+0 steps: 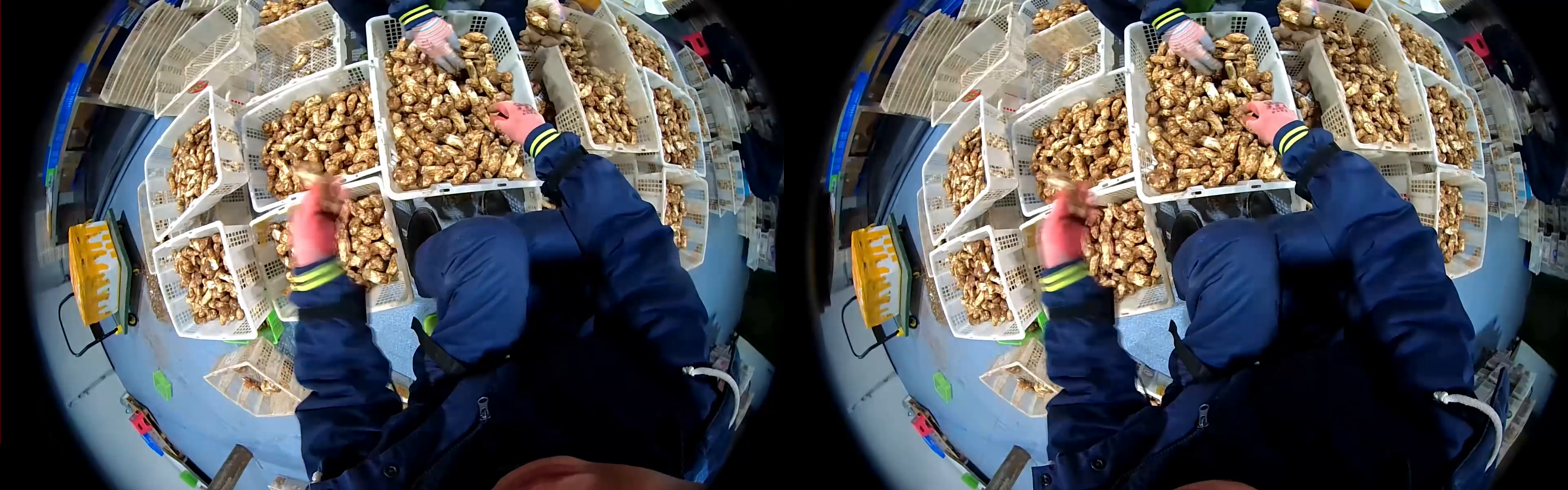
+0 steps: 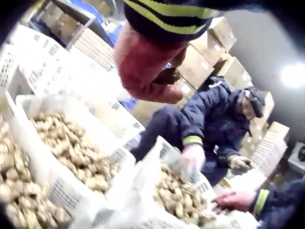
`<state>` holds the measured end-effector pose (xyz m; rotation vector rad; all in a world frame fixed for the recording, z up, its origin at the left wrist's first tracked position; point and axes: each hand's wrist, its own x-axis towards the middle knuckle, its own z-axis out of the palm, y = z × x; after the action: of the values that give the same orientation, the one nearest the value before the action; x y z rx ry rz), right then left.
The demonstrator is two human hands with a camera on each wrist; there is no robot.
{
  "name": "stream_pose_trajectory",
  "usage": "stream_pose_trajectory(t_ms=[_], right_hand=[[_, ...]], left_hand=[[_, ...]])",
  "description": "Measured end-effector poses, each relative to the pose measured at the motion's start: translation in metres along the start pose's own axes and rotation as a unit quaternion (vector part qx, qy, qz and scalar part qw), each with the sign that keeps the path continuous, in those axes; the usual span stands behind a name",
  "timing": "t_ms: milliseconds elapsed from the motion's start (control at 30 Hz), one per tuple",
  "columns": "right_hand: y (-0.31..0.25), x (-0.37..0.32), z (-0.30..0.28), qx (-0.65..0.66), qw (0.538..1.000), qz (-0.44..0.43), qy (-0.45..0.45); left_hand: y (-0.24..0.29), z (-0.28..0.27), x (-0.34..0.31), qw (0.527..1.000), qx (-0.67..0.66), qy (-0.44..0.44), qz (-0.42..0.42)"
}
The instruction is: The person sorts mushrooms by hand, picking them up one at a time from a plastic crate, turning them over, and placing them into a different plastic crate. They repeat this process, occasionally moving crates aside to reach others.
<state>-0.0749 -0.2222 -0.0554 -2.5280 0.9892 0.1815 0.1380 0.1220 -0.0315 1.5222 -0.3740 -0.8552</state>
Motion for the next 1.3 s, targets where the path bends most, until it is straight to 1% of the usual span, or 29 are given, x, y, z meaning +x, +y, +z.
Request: stream_pose_trajectory(t_ms=[33, 67, 133, 200, 233, 267, 300, 333, 367, 400, 433, 467, 533, 567, 600, 667, 733, 767, 800, 867, 900, 933, 1000, 1033, 1067, 1167, 1233, 1267, 1300], right_hand=[[0.003, 0.002, 0.005, -0.002, 0.999, -0.009, -0.035], [0.001, 0.005, 0.010, -0.002, 0.997, -0.020, -0.070], [-0.004, 0.010, 0.021, -0.055, 0.988, -0.095, -0.109], [-0.007, 0.010, 0.036, -0.128, 0.978, -0.137, -0.093], [-0.010, 0.014, 0.043, -0.174, 0.969, -0.139, -0.107], [-0.006, 0.019, 0.055, -0.267, 0.944, -0.175, -0.085], [-0.012, 0.017, 0.057, -0.299, 0.937, -0.158, -0.088], [-0.019, 0.016, 0.057, -0.332, 0.929, -0.140, -0.091], [-0.018, 0.017, 0.055, -0.332, 0.929, -0.138, -0.091], [-0.011, 0.017, 0.054, -0.325, 0.927, -0.174, -0.072], [-0.012, 0.014, 0.045, -0.213, 0.964, -0.133, -0.090], [-0.014, 0.011, 0.035, -0.097, 0.985, -0.090, -0.107], [-0.003, 0.022, 0.038, 0.115, 0.978, -0.081, -0.156], [-0.010, 0.014, 0.033, 0.329, 0.923, -0.040, -0.197], [-0.024, 0.000, 0.025, 0.526, 0.819, 0.001, -0.229], [-0.062, -0.024, -0.002, 0.545, 0.797, -0.033, -0.260], [-0.097, -0.045, -0.019, 0.533, 0.793, -0.005, -0.294], [-0.106, -0.053, -0.018, 0.545, 0.779, -0.019, -0.311], [-0.114, -0.059, -0.017, 0.555, 0.764, -0.034, -0.326], [-0.131, -0.072, -0.025, 0.513, 0.784, -0.084, -0.338], [-0.130, -0.073, -0.022, 0.523, 0.783, -0.092, -0.325], [-0.126, -0.074, -0.019, 0.532, 0.780, -0.102, -0.313], [-0.127, -0.068, -0.019, 0.539, 0.783, -0.073, -0.302], [-0.125, -0.066, -0.022, 0.527, 0.791, -0.062, -0.304], [-0.123, -0.066, -0.023, 0.548, 0.788, -0.084, -0.268], [-0.123, -0.066, -0.023, 0.548, 0.793, -0.054, -0.261], [-0.127, -0.069, -0.018, 0.468, 0.843, -0.116, -0.236], [-0.133, -0.072, -0.014, 0.445, 0.850, -0.188, -0.208], [-0.136, -0.076, -0.013, 0.377, 0.884, -0.197, -0.194]], left_hand=[[0.018, -0.031, 0.007, 1.000, 0.000, 0.000, -0.002], [0.052, -0.057, 0.010, 0.992, -0.099, 0.068, 0.033], [0.103, -0.083, 0.013, 0.931, -0.289, 0.198, 0.103], [0.099, -0.077, 0.004, 0.943, -0.243, 0.181, 0.138], [0.073, -0.089, 0.006, 0.952, -0.265, 0.071, 0.139], [0.057, -0.077, 0.000, 0.950, -0.295, 0.018, 0.098], [0.041, -0.062, -0.003, 0.942, -0.330, -0.023, 0.063], [0.010, -0.054, 0.003, 0.927, -0.352, -0.102, 0.081], [0.004, -0.027, -0.010, 0.941, -0.338, 0.024, 0.004], [-0.004, -0.007, -0.015, 0.926, -0.376, 0.025, -0.036], [-0.026, 0.003, -0.014, 0.928, -0.371, -0.039, -0.010], [-0.028, 0.025, -0.023, 0.944, -0.329, -0.012, -0.028], [-0.028, 0.061, -0.030, 0.952, -0.295, -0.020, -0.079], [-0.031, 0.072, -0.029, 0.964, -0.247, -0.029, -0.097], [-0.025, 0.085, -0.029, 0.970, -0.214, -0.055, -0.102], [-0.015, 0.106, -0.029, 0.971, -0.212, -0.059, -0.096], [-0.008, 0.123, -0.027, 0.980, -0.194, -0.033, -0.024], [-0.021, 0.129, -0.025, 0.970, -0.241, 0.010, -0.009], [-0.019, 0.126, -0.019, 0.973, -0.225, -0.041, -0.017], [-0.005, 0.132, -0.020, 0.940, -0.337, -0.053, 0.007], [0.004, 0.132, -0.020, 0.944, -0.326, -0.039, 0.007], [0.004, 0.130, -0.025, 0.920, -0.390, -0.035, 0.013], [0.000, 0.122, -0.027, 0.915, -0.403, 0.001, 0.019], [-0.001, 0.113, -0.027, 0.905, -0.424, -0.030, 0.011], [-0.003, 0.110, -0.031, 0.898, -0.439, -0.020, 0.008], [-0.008, 0.102, -0.031, 0.890, -0.455, -0.023, -0.011], [-0.011, 0.102, -0.031, 0.891, -0.453, -0.003, -0.024], [-0.011, 0.104, -0.030, 0.891, -0.453, -0.004, -0.025], [-0.011, 0.107, -0.030, 0.911, -0.413, 0.005, -0.017]])
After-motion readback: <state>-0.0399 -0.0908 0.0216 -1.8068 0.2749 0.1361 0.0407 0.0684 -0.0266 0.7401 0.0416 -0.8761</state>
